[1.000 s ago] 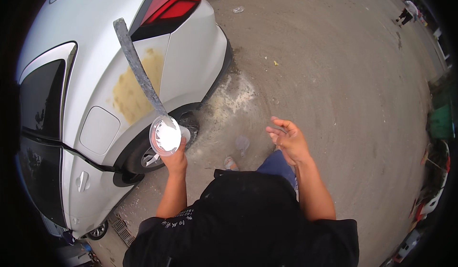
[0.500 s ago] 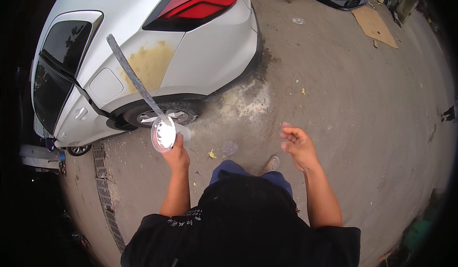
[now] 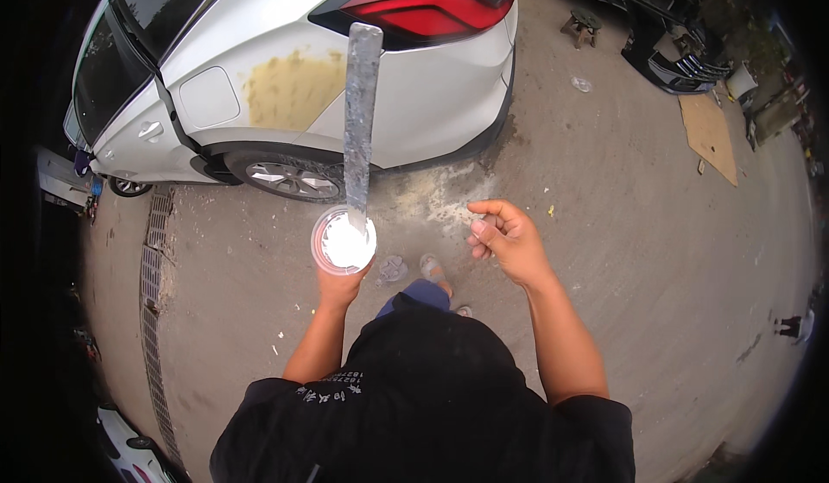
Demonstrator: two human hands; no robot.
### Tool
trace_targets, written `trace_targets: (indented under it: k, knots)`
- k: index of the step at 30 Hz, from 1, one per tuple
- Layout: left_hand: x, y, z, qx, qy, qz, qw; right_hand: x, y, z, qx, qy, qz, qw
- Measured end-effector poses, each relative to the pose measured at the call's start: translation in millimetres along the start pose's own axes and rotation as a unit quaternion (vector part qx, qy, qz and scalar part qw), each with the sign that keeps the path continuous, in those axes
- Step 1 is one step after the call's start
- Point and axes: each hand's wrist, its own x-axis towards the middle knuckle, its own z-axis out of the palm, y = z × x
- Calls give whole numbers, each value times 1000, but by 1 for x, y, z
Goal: The person uses a metal spreader to apply a white paste from a small container onto a discolored area on the rear side panel of a white car. They repeatedly scoop the paste and spread it over the affected surface near the fuel door and taillight.
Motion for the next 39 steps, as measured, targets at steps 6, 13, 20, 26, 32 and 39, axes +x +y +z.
trace_targets:
  k: [6,13,20,26,32,39]
  knots:
    - [39,-27,40,-44,-117,-18,992,62,-71,19,-64,-80,-83,991]
    - [89,-9,66,-80,-227,-47,969,110,-86,21,-118,-155,-18,981]
    - [88,-27,47,-104,-80,-53,990,154,-64,-26,-97,-232,26,968]
    - [40,-58,10,-61,142,-78,985,209,-63,29,-565,-275,-196,752]
    - [2,-67,-11,-31,287,-77,954,272,-26,93,-705,-192,-381,567]
    - [-20,-72,-16,-21,347,-103,932,303,-17,125,-786,-161,-390,452]
